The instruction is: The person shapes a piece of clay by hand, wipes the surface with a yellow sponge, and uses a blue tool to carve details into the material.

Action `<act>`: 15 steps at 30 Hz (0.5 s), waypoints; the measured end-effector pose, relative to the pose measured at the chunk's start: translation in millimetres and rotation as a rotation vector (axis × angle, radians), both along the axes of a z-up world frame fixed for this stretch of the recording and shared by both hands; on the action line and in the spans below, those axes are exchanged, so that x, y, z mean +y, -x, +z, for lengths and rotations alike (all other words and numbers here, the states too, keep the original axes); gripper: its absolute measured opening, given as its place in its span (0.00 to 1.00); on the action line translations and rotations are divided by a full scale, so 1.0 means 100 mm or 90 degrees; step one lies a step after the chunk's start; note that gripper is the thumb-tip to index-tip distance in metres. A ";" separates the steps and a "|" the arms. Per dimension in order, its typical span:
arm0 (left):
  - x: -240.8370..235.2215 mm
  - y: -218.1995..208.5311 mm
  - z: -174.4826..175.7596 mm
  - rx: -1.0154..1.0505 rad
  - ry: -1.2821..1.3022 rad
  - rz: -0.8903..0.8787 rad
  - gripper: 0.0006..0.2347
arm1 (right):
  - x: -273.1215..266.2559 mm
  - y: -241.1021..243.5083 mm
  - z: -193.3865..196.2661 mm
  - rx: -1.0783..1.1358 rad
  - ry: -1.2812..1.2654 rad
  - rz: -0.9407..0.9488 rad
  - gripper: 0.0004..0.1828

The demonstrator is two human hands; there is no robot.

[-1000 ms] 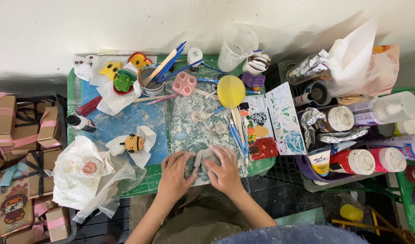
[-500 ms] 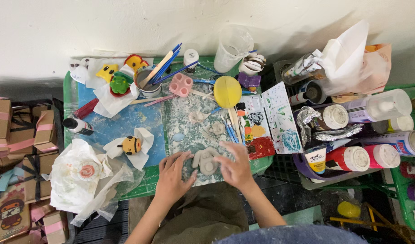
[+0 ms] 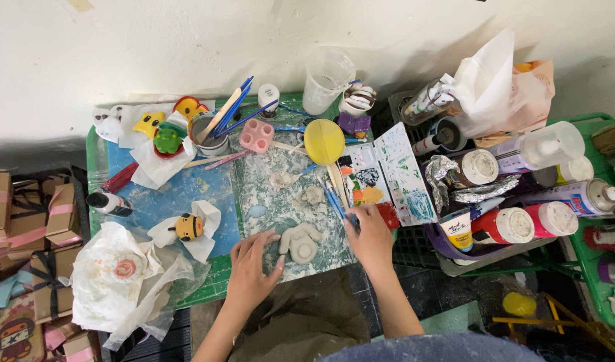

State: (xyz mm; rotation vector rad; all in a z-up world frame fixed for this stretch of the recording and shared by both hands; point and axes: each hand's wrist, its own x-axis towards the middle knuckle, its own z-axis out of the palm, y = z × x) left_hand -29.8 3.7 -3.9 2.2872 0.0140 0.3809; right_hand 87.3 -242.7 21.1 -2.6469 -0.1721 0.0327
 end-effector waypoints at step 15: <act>-0.01 -0.01 -0.08 0.022 -0.004 -0.001 0.26 | 0.16 0.11 -0.13 -0.161 0.018 0.078 0.13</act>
